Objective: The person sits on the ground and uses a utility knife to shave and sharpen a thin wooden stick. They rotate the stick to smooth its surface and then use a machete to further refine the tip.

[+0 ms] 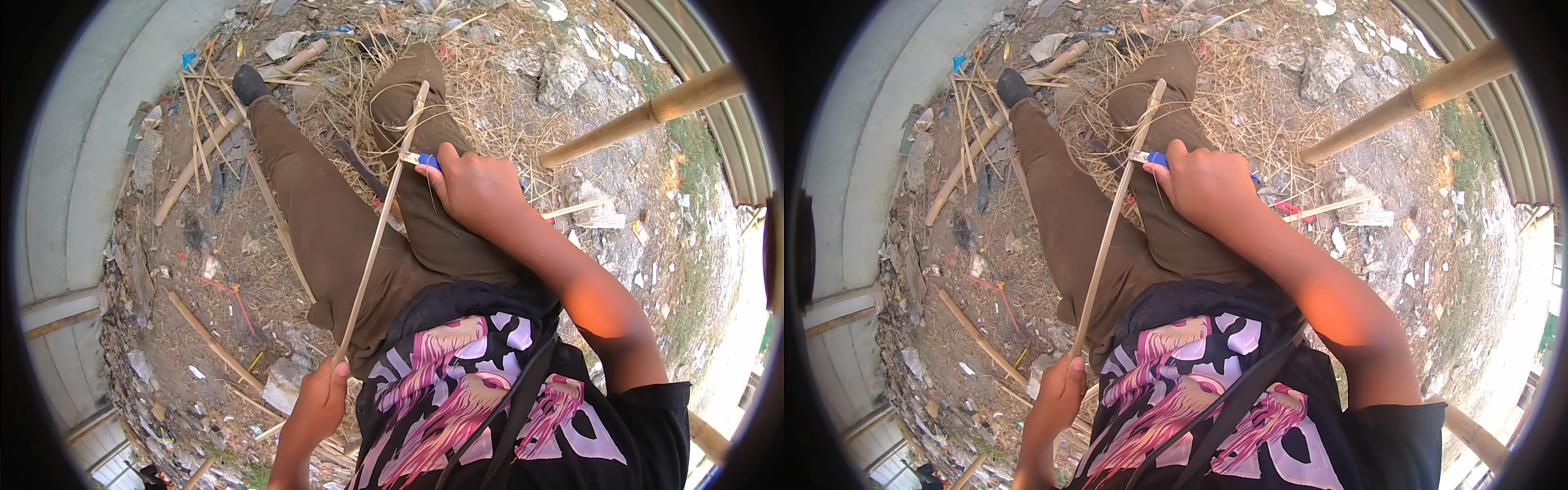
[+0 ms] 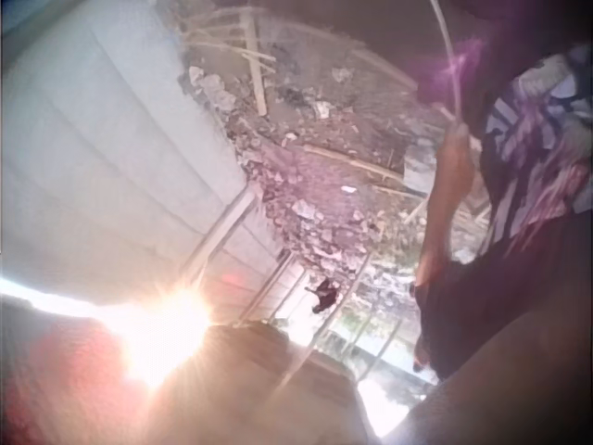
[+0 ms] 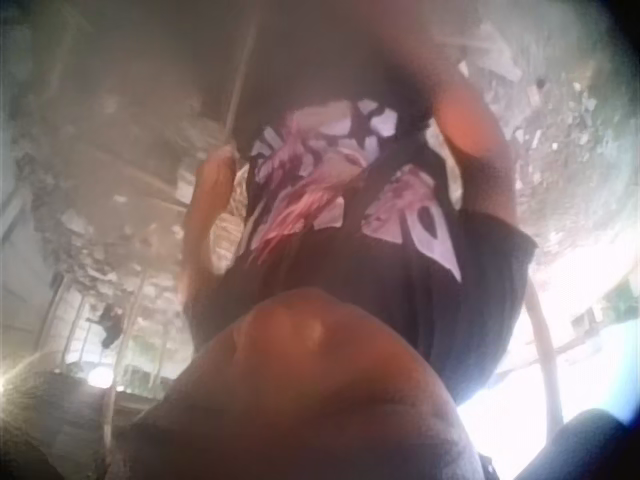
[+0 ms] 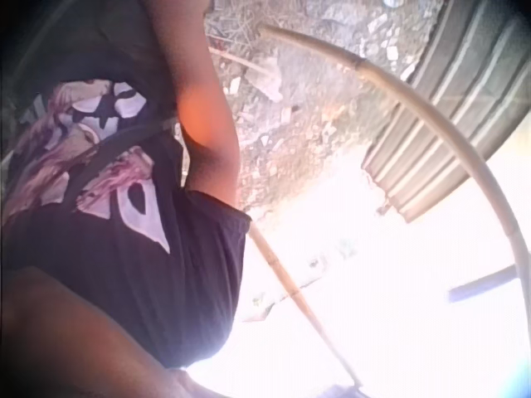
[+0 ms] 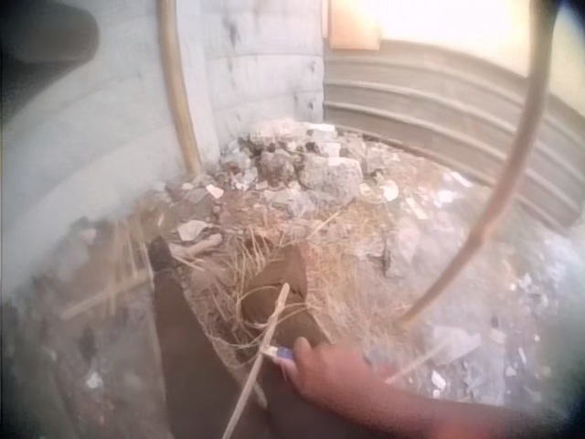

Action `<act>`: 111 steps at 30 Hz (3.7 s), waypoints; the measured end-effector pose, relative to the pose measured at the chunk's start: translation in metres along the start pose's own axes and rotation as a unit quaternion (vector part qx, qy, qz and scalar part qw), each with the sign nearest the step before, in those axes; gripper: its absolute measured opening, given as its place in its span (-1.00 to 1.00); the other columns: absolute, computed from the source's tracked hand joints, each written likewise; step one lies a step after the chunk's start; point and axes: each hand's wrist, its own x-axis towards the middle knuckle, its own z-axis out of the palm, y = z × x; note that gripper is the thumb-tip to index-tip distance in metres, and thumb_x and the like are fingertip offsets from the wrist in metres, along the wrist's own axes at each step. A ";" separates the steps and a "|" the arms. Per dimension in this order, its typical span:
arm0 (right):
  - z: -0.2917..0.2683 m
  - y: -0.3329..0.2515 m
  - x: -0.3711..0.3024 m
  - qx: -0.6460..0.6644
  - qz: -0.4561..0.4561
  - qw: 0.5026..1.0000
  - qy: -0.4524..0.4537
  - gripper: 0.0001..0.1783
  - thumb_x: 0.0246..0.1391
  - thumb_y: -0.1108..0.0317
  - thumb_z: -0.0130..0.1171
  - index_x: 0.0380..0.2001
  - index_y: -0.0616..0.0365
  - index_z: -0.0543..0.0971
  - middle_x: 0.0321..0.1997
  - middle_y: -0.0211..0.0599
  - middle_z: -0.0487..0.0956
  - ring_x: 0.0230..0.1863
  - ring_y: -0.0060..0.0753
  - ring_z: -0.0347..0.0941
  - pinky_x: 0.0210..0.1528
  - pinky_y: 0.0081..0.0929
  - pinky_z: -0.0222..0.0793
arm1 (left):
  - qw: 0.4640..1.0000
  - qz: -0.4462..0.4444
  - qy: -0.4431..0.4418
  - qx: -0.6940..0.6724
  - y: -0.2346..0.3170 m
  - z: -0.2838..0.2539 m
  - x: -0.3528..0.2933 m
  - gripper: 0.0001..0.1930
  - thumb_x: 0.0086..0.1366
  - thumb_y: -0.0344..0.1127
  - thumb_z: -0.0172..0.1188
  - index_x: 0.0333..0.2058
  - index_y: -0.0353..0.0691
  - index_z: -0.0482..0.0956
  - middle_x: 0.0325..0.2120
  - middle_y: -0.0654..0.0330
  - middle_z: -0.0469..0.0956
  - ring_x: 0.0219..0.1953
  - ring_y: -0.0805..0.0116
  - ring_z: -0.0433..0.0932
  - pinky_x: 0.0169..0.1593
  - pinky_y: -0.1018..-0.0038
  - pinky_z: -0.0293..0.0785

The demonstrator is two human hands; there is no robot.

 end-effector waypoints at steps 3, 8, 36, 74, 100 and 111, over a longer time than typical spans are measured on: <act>-0.005 0.012 0.002 0.052 0.004 0.998 -0.031 -0.51 0.37 -0.10 -0.01 -0.43 0.12 0.43 -0.72 -0.10 0.49 -0.67 0.06 0.51 -0.61 -0.07 0.39 | 0.998 0.047 0.031 0.023 0.014 0.002 0.021 -0.58 0.58 -0.06 -0.13 -0.20 -0.38 0.43 -0.61 -0.13 0.45 -0.51 -0.16 0.46 -0.37 0.16 0.34; -0.006 0.023 -0.007 0.071 -0.017 0.997 -0.024 -0.55 0.37 -0.03 0.00 -0.41 0.16 0.42 -0.69 -0.08 0.51 -0.65 0.08 0.51 -0.57 -0.06 0.42 | 0.985 0.126 0.105 0.062 0.086 0.009 0.095 -0.61 0.58 -0.12 -0.12 -0.25 -0.42 0.39 -0.54 -0.29 0.51 -0.42 -0.35 0.54 -0.34 -0.02 0.37; 0.005 0.008 -0.012 0.022 -0.075 0.997 0.010 -0.50 0.27 -0.14 0.14 -0.44 0.09 0.43 -0.72 -0.23 0.50 -0.72 -0.15 0.51 -0.71 -0.23 0.34 | 0.980 0.163 0.103 0.048 0.129 0.031 0.155 -0.57 0.59 -0.14 -0.16 -0.27 -0.46 0.45 -0.50 -0.33 0.52 -0.37 -0.40 0.53 -0.29 0.03 0.40; 0.014 0.073 0.026 0.332 0.086 0.922 -0.177 -0.33 0.46 -0.21 -0.22 -0.50 0.17 0.39 -0.71 -0.18 0.40 -0.75 -0.20 0.33 -0.60 -0.19 0.37 | 0.994 0.102 0.038 0.032 -0.009 0.014 0.049 -0.48 0.60 0.04 -0.24 -0.36 -0.34 0.35 -0.68 -0.15 0.33 -0.59 -0.16 0.40 -0.40 0.11 0.31; -0.049 0.053 0.000 0.490 0.161 0.830 -0.214 -0.33 0.45 -0.20 -0.19 -0.46 0.21 0.46 -0.67 -0.29 0.45 -0.69 -0.27 0.37 -0.57 -0.24 0.24 | 0.970 0.195 0.142 -0.019 0.096 0.008 0.136 -0.64 0.50 -0.08 0.14 -0.28 -0.30 0.40 -0.70 0.14 0.40 -0.63 0.47 0.37 -0.50 0.39 0.31; -0.029 0.034 -0.003 0.123 -0.041 0.990 -0.061 -0.49 0.35 -0.11 0.06 -0.45 0.13 0.45 -0.64 -0.12 0.56 -0.63 0.01 0.54 -0.60 -0.13 0.40 | 0.952 0.242 0.137 -0.128 0.142 0.032 0.177 -0.68 0.49 -0.12 0.16 -0.26 -0.32 0.44 -0.61 0.15 0.50 -0.53 0.50 0.47 -0.42 0.41 0.40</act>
